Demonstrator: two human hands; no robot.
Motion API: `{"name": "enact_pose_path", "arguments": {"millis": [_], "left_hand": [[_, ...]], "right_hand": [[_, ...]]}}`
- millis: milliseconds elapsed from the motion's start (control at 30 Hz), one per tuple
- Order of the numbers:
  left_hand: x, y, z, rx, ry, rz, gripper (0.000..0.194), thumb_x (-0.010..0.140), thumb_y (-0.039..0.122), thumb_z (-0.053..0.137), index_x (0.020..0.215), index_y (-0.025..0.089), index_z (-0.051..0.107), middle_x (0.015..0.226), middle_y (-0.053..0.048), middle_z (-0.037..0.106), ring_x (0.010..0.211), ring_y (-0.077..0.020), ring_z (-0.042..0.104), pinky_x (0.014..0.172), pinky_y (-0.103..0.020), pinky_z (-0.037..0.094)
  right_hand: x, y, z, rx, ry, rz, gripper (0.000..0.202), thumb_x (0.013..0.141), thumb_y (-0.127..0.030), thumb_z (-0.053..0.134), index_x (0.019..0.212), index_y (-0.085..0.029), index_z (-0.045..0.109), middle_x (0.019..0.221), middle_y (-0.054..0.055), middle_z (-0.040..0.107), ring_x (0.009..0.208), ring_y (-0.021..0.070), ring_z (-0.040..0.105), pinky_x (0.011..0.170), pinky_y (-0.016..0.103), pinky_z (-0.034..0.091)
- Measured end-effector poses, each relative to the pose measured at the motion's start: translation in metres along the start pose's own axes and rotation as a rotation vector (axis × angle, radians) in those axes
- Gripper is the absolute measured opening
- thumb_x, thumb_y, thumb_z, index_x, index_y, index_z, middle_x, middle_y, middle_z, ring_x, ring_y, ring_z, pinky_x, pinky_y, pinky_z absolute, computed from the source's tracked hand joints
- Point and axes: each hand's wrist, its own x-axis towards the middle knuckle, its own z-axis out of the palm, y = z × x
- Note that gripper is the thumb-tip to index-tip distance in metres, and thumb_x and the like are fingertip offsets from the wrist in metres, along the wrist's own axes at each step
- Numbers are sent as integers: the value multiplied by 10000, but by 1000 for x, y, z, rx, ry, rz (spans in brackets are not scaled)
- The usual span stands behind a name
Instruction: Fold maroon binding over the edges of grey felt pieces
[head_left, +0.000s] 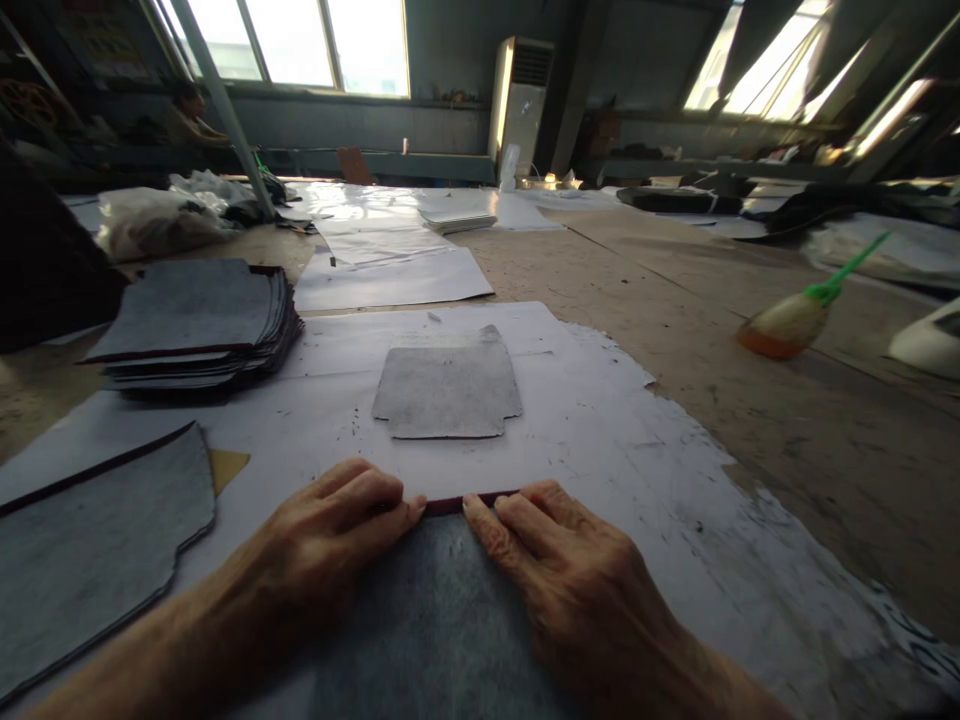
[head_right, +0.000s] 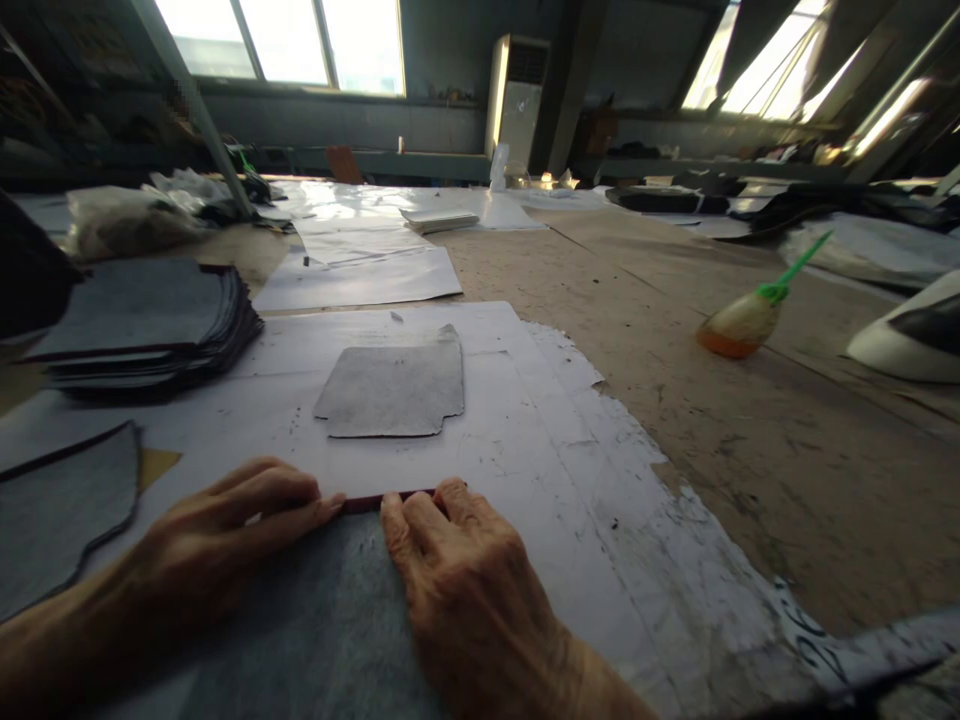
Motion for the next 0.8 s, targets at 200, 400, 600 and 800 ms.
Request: {"name": "enact_pose_path", "arguments": {"millis": [200,400,600,800], "left_hand": [[2,3,5,32,-21,1,240,892,51,365,1075,86,515,869,-77,528,781,-163,464,686,-311,442],[5,4,6,-31,-73,-23,266,911,85,302,851,95,561,768,-61,508,709,-159,436,642,-326,405],[-4,-5,-4,-108,-29,-86,252,887,53,360,1037,142,542,868,-66,529,771,-147,469,685,-283,450],[-18,-6,-10,-29,19,-101,339,855,-6,370,1122,146,515,885,-68,539,774,-138,490,658,-254,472]], "right_hand": [[9,-8,-5,-148,-86,-43,299,804,-11,381,986,-71,610,811,87,597,738,199,515,637,324,490],[30,-22,4,-213,-125,-135,282,758,9,364,841,-41,630,759,130,564,702,231,491,603,375,462],[26,-10,16,-17,-99,-167,250,815,-1,385,922,-47,607,809,97,560,759,207,476,654,343,464],[30,-9,16,-9,-19,-166,250,814,-22,437,1003,-21,600,775,73,586,704,190,483,607,326,473]]}}
